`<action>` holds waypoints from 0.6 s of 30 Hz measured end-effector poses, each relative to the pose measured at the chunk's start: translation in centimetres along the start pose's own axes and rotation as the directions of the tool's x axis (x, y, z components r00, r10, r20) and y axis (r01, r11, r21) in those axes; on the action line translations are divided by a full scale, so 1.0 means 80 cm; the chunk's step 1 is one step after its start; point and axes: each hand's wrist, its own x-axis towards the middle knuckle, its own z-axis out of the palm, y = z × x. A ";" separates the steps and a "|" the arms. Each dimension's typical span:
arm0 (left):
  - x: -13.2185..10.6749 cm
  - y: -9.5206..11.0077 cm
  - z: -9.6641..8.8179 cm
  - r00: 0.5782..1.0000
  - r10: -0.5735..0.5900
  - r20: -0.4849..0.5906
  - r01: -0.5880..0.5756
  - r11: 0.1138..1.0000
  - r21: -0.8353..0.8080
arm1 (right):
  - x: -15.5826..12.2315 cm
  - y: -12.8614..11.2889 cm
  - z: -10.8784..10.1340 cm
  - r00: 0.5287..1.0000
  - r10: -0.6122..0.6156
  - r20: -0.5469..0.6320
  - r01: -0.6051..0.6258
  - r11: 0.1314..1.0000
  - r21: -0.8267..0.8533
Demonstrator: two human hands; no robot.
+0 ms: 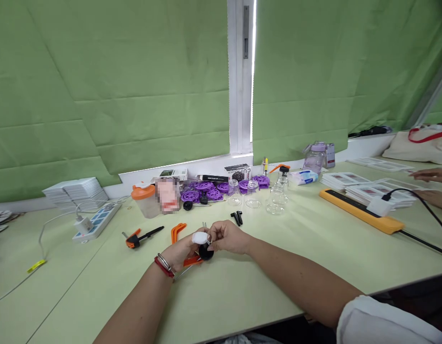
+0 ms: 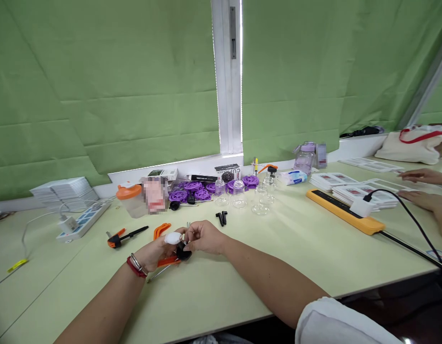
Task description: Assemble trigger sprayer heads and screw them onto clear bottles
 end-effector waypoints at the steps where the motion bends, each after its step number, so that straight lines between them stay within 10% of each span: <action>1: 0.000 0.000 0.000 1.000 0.004 0.013 -0.004 1.000 -0.002 | 0.000 0.000 0.000 1.000 0.001 0.001 -0.001 1.000 -0.001; 18: 0.003 -0.002 -0.003 1.000 0.016 0.013 -0.016 1.000 -0.023 | 0.003 0.006 0.001 1.000 0.005 0.024 -0.005 1.000 -0.030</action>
